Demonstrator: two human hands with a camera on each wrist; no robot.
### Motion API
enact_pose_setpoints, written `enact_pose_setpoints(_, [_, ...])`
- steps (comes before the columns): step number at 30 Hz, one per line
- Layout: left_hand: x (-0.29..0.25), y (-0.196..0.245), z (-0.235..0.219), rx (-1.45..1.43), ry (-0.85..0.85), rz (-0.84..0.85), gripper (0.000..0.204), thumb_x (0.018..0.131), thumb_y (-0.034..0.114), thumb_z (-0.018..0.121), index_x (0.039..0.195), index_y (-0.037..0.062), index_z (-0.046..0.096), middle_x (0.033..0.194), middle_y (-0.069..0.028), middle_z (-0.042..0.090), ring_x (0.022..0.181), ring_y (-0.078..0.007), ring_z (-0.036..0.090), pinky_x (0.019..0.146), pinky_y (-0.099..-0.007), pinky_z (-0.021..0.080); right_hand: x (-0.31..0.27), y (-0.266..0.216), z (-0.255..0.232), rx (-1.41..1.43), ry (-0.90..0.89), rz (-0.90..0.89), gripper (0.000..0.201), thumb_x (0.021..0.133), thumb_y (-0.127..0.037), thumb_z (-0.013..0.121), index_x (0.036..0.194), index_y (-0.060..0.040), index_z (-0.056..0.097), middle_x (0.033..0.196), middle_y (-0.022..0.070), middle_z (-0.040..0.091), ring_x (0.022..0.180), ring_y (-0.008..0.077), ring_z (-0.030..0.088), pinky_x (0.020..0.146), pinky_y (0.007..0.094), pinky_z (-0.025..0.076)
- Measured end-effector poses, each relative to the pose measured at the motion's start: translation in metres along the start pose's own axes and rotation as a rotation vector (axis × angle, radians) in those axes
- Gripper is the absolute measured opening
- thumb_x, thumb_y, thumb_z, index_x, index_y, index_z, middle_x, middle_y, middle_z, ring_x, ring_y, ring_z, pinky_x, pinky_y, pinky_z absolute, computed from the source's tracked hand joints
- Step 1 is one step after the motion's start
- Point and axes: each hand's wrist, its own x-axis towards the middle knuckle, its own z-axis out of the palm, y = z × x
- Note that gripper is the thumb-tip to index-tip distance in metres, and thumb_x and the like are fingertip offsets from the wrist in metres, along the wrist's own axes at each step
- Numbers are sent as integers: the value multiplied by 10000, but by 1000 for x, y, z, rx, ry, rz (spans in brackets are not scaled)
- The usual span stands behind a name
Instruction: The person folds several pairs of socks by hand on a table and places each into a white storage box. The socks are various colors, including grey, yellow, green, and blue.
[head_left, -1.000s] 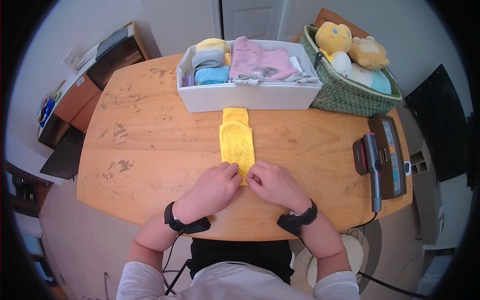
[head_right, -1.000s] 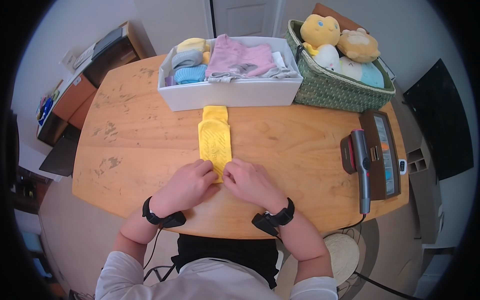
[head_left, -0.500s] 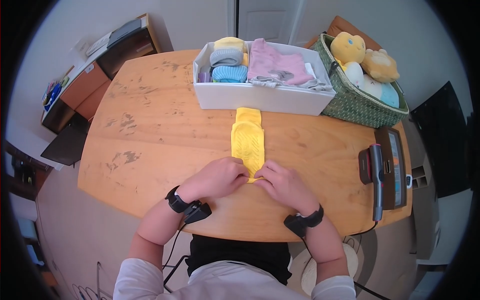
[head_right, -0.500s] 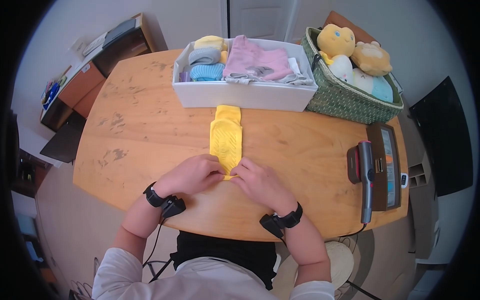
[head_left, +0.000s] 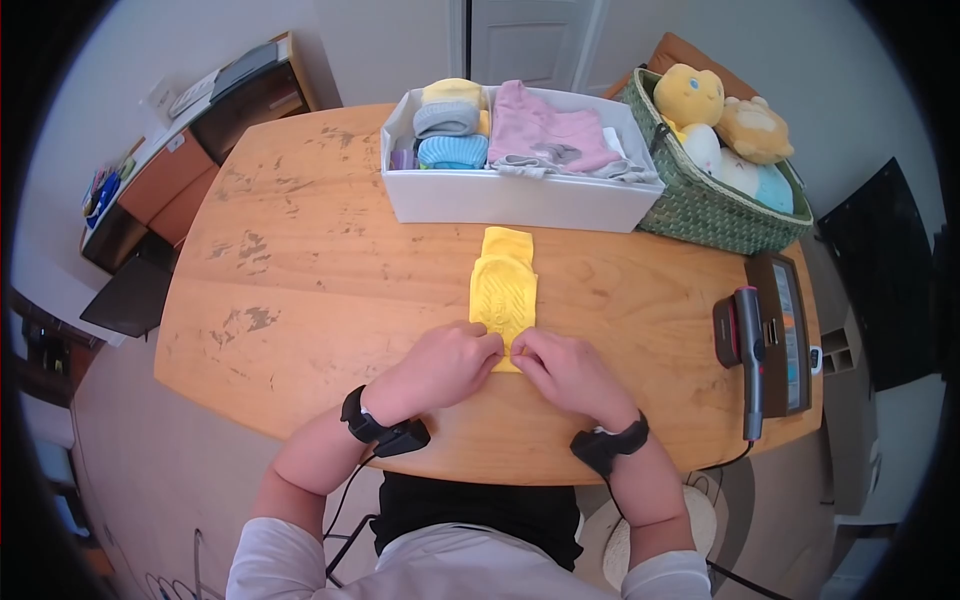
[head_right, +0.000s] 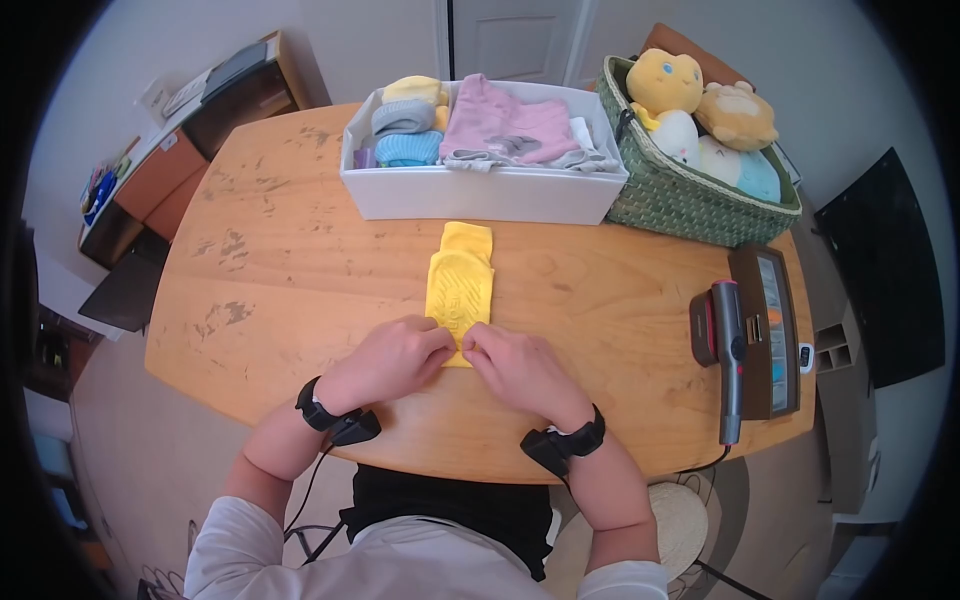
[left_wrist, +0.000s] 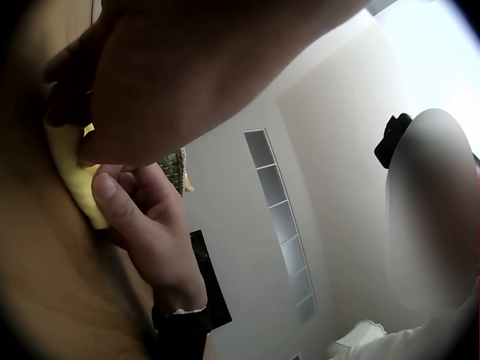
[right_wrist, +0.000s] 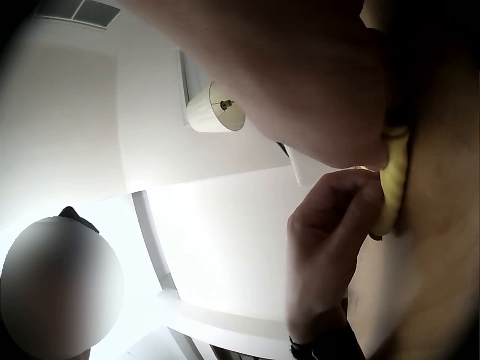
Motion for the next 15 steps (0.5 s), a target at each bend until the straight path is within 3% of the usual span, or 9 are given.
enact_pose_setpoints(2, [0,2,0,82,4,2,74,898,107,689,906,34,684,830,-141,650,788,-354,659,698,-447,544,0,-2,0,-7,16,12,112,950,-166,692,976,-57,679,902,144,714,798,346,695,704,423,552])
enact_pose_setpoints(4, [-1,2,-1,179,89,147,89,856,108,729,892,39,685,844,-112,602,802,-317,638,695,-416,548,0,-3,0,-51,26,12,117,945,-166,701,979,-57,676,909,140,722,795,336,698,697,419,550])
enact_pose_setpoints(9, [-1,3,0,188,70,213,105,823,112,758,864,34,700,869,-102,582,823,-302,627,703,-408,549,-2,3,2,-69,45,9,118,945,-175,700,982,-67,672,901,124,707,788,338,692,687,423,551])
enact_pose_setpoints(15, [2,-8,-4,75,17,133,142,867,144,744,925,19,706,863,-132,628,845,-327,653,739,-430,553,-2,1,-9,-88,40,-143,137,929,-183,723,992,-63,706,946,100,671,821,326,690,690,426,553])
